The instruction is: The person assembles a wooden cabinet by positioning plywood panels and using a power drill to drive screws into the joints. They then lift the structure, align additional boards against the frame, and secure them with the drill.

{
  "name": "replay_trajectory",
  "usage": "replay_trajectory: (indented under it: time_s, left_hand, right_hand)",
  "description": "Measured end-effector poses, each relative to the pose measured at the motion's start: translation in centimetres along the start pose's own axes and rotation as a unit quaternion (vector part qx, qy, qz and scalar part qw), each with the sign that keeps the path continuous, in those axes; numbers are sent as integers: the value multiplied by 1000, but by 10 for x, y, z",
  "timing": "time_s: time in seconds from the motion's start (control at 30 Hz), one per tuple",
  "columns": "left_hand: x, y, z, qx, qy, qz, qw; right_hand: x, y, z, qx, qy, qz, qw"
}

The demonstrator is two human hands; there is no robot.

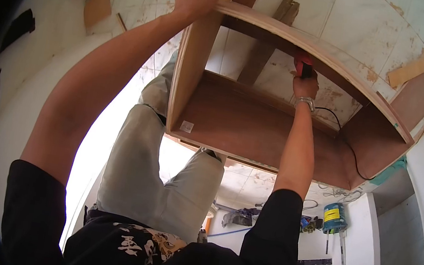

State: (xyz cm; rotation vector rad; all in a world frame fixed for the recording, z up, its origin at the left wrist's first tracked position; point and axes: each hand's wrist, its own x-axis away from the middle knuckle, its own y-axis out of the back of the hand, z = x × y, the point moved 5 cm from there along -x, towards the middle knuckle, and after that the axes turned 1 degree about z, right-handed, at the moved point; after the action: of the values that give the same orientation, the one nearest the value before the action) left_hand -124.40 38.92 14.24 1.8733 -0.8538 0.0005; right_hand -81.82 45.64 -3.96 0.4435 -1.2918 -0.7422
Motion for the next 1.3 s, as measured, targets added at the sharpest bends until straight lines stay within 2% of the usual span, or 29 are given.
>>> replay_trajectory:
  time_s: [0.07, 0.2, 0.27, 0.4, 0.5, 0.63, 0.73, 0.83, 0.93, 0.97, 1.03, 1.07, 1.17, 1.27, 1.3]
  left_hand:
    - [3, 3, -5, 2, -1, 8, 1000]
    - [-2, -3, 2, -24, 4, -5, 1000]
    - [-1, -1, -1, -22, 2, -9, 1000]
    - [1, -3, 2, -28, -1, -24, 999]
    - [-2, -3, 0, -32, 17, 0, 999]
    - [-2, 1, -5, -8, 0, 5, 1000]
    - [-1, -1, -3, -20, 5, -2, 1000]
    - [-1, -1, -1, -22, 7, -1, 1000]
    - [-3, -1, -4, -21, 9, -1, 1000]
    - [-2, -1, -5, -21, 9, -12, 1000]
    - [-1, 0, -2, -21, 1, -25, 999]
    - [-4, -1, -2, -19, -7, -27, 999]
    - [-2, -3, -1, -7, -11, -23, 1000]
    - [-4, 1, -5, 2, -13, -32, 999]
    - [-3, -1, -2, 5, -12, -35, 999]
  right_hand:
    - [4, 10, 0, -22, -22, 9, 999]
    - [13, 40, 40, 71, 42, 2, 997]
    - [-17, 27, 3, 32, 25, 36, 999]
    - [-10, 1, -14, -81, -81, 74, 991]
    - [23, 1, 15, -7, 8, -49, 999]
    - [-5, 19, 44, 109, 32, 57, 992]
    - [-15, 40, 34, 0, 16, 100, 995]
    - [-1, 27, 3, -216, -89, 46, 971]
    - [11, -5, -9, -278, -128, 43, 951]
    - [12, -4, -2, -196, -71, -2, 978]
    - [28, -1, 22, -26, 41, -90, 995]
    - [26, 5, 30, 18, 30, -43, 998]
    - [9, 22, 43, 78, 47, 20, 996]
    - [-15, 36, 28, 24, 135, -19, 990]
    - [-19, 36, 14, -40, 68, 9, 997]
